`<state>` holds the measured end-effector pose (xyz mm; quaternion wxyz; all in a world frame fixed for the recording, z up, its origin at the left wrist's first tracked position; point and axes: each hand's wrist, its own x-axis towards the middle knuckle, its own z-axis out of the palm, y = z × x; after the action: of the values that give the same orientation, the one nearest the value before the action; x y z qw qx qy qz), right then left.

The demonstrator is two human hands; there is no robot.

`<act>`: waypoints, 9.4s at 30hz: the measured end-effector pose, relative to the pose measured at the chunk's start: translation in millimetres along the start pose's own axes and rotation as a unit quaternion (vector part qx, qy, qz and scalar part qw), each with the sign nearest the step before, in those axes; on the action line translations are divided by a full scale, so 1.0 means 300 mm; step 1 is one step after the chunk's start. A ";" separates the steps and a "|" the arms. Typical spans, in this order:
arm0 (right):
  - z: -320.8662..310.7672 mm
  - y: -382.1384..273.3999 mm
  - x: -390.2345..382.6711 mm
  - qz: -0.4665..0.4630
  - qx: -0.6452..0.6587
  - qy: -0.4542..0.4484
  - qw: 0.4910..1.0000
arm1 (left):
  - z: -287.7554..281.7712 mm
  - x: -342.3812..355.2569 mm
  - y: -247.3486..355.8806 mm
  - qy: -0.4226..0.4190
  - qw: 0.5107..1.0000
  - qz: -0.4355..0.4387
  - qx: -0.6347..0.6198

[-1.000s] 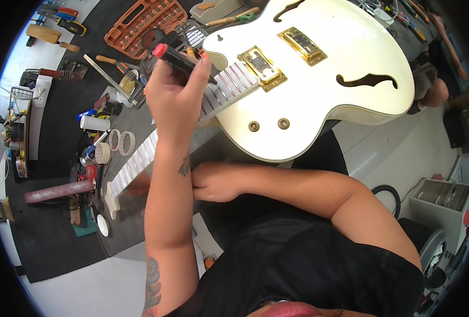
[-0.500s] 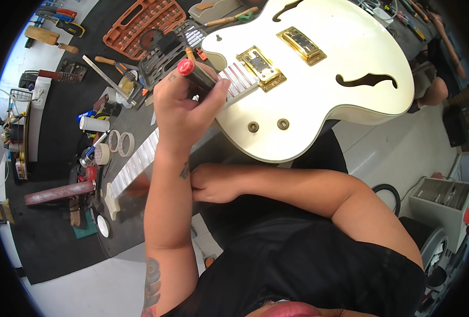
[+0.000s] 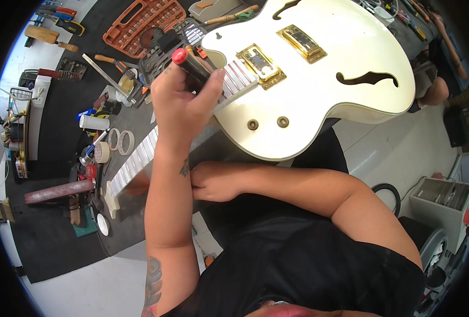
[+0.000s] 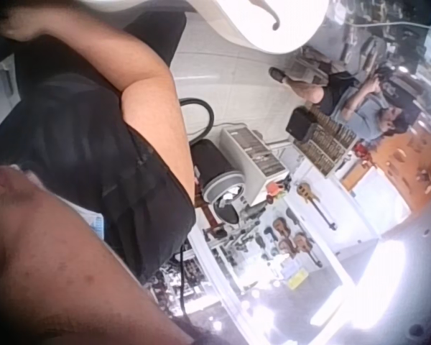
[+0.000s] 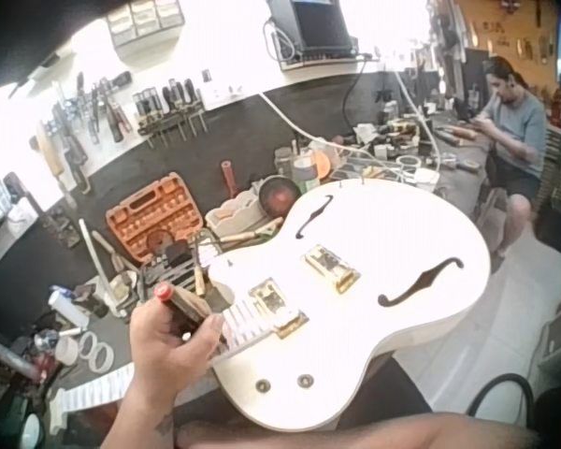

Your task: The person marks the edges of the fretboard on a white electric guitar with a red marker. They then use a metal file to smooth the fretboard edges, working methodically along the length of the neck.

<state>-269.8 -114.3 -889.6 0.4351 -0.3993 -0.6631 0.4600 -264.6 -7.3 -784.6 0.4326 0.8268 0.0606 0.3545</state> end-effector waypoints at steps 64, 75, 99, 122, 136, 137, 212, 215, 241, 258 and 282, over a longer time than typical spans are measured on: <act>0.005 0.000 0.010 0.015 0.007 -0.009 1.000 | -0.023 0.021 -0.049 0.093 0.994 -0.027 0.055; 0.000 -0.002 0.009 0.012 0.011 0.004 1.000 | -0.044 0.021 -0.024 0.151 0.984 -0.086 0.025; -0.005 -0.022 0.006 0.013 -0.004 -0.002 1.000 | -0.085 -0.052 -0.033 -0.017 0.999 0.030 0.020; -0.007 -0.022 0.009 0.026 0.017 0.000 1.000 | -0.090 -0.006 -0.038 0.164 0.982 -0.094 0.014; -0.007 -0.020 0.007 0.033 0.001 -0.004 0.999 | -0.117 -0.070 -0.042 -0.007 0.998 0.060 -0.014; -0.008 -0.021 0.008 0.038 0.001 -0.006 0.999 | -0.115 -0.068 -0.046 0.009 0.999 0.053 -0.003; 0.001 0.011 0.028 0.027 0.017 0.008 0.999 | -0.147 -0.067 -0.073 0.122 0.986 -0.016 0.110; -0.001 0.000 0.026 0.042 0.057 0.006 0.997 | -0.140 -0.060 -0.059 0.142 0.981 -0.052 0.118; -0.013 -0.015 0.028 0.063 0.056 -0.001 0.996 | -0.193 -0.133 -0.050 0.050 0.998 0.034 0.021; -0.021 -0.033 0.031 0.114 0.095 -0.018 0.989 | -0.171 -0.065 -0.047 0.151 0.980 -0.093 0.091; -0.024 -0.035 0.040 0.140 0.118 -0.015 0.983 | -0.242 -0.149 -0.049 0.044 0.999 0.024 0.021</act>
<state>-268.1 -104.0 -875.6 0.4006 -0.4272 -0.5476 0.5976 -341.1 32.4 -792.3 0.4037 0.8205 0.0673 0.3990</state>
